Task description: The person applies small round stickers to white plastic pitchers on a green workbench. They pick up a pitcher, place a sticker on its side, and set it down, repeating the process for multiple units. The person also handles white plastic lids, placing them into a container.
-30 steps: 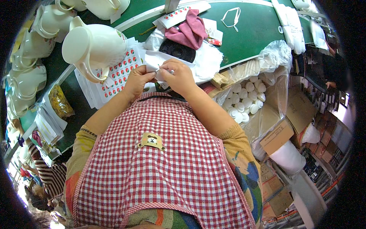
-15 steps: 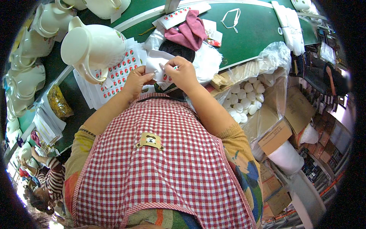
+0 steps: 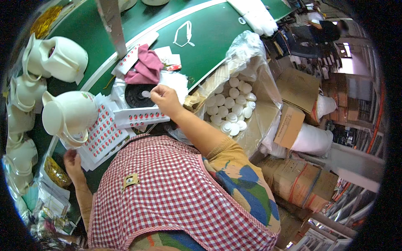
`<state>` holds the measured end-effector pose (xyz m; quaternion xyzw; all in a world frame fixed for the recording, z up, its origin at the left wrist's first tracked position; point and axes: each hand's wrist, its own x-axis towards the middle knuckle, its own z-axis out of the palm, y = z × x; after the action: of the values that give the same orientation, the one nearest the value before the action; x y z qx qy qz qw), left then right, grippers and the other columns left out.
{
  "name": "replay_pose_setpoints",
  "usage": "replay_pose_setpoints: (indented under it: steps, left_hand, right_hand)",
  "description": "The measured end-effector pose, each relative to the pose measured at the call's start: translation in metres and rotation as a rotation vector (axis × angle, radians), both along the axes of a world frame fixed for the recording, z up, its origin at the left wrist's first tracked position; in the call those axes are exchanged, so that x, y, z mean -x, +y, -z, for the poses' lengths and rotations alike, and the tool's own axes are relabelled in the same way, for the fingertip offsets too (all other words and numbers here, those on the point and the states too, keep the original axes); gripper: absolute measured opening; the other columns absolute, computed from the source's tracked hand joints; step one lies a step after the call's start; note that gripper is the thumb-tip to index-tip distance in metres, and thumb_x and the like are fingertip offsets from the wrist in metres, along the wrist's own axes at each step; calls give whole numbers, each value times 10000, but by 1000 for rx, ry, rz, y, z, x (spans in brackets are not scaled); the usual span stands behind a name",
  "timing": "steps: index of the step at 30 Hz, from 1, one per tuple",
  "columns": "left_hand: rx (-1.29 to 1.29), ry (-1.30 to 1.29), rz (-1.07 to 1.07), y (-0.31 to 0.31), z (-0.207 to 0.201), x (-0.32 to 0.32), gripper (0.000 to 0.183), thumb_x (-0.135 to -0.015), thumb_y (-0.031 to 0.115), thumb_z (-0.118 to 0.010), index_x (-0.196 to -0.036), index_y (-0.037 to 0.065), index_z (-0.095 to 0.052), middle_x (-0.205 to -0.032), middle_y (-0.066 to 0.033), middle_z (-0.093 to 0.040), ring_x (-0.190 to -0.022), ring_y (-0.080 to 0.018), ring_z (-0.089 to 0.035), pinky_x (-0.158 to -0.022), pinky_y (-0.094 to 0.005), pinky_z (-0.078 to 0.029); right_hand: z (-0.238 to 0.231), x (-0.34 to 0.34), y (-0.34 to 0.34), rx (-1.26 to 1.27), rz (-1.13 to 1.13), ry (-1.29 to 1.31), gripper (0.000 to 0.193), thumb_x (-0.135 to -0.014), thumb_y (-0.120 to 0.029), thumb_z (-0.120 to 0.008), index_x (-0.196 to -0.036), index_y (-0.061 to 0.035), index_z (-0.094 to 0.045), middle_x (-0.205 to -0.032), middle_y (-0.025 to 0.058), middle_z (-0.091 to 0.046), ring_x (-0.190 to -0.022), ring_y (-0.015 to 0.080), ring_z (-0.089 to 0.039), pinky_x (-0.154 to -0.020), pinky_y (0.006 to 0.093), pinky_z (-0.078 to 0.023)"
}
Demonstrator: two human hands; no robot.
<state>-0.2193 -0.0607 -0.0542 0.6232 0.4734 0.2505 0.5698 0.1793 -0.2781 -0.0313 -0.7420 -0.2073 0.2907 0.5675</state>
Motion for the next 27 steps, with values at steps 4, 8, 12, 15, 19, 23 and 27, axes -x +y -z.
replay_pose_setpoints:
  steps: [4, 8, 12, 15, 19, 23, 27]
  left_hand:
    - [-286, -22, 65, -8, -51, -57, 386, -919, 186, -607, -1245, 17, -486, -1153, -85, -572, -1054, -176, -546, -952, -317, -402]
    - [34, -130, 289, 4, -43, -73, 222, -936, 172, -588, -1096, 19, -593, -1049, -74, -617, -1006, -147, -559, -939, -303, -405]
    - [89, -204, 276, 3, -63, -102, 105, -923, 109, -591, -940, 25, -650, -896, -45, -636, -874, -139, -588, -856, -288, -454]
    - [204, -408, 216, 25, -102, -116, 165, -911, 101, -602, -1049, 10, -604, -883, -53, -634, -822, -165, -610, -817, -321, -507]
    - [531, -640, 55, 39, -117, -135, 306, -916, 114, -593, -1193, 0, -527, -920, -78, -641, -845, -184, -629, -813, -358, -538]
    - [743, -491, 5, 46, -84, -159, 239, -911, 96, -583, -1132, 6, -580, -929, -79, -641, -856, -191, -632, -808, -352, -537]
    - [784, -416, -67, 36, -57, -186, 222, -939, 104, -536, -1121, -21, -553, -973, -141, -659, -929, -267, -662, -841, -376, -545]
  right_hand:
    - [3, 22, 11, 31, -76, -41, 116, -826, -122, -629, -827, -9, -658, -722, 37, -612, -653, 102, -560, -594, 273, -464]
    - [-14, 32, 15, 12, -122, -56, 123, -822, -126, -632, -825, -4, -652, -729, 52, -608, -650, 121, -562, -595, 283, -465]
    - [-10, 29, 9, 9, -80, -35, 129, -836, -133, -629, -832, -5, -647, -688, 39, -592, -610, 104, -542, -559, 272, -453]
    - [-15, 29, 6, -24, -46, -47, 132, -860, -134, -617, -841, -5, -634, -665, 13, -574, -584, 85, -527, -527, 265, -439]
    - [-33, 31, 5, -47, -55, 95, 124, -883, -130, -602, -842, -13, -618, -680, -21, -556, -582, 65, -497, -522, 255, -430]
    - [-22, 40, 16, -86, -123, 88, 107, -930, -78, -547, -939, -4, -623, -851, 19, -647, -770, 65, -541, -705, 231, -460]
    - [-55, 61, 19, -104, -178, -100, 66, -866, -76, -606, -882, -14, -620, -788, 37, -657, -657, 95, -584, -604, 252, -480]
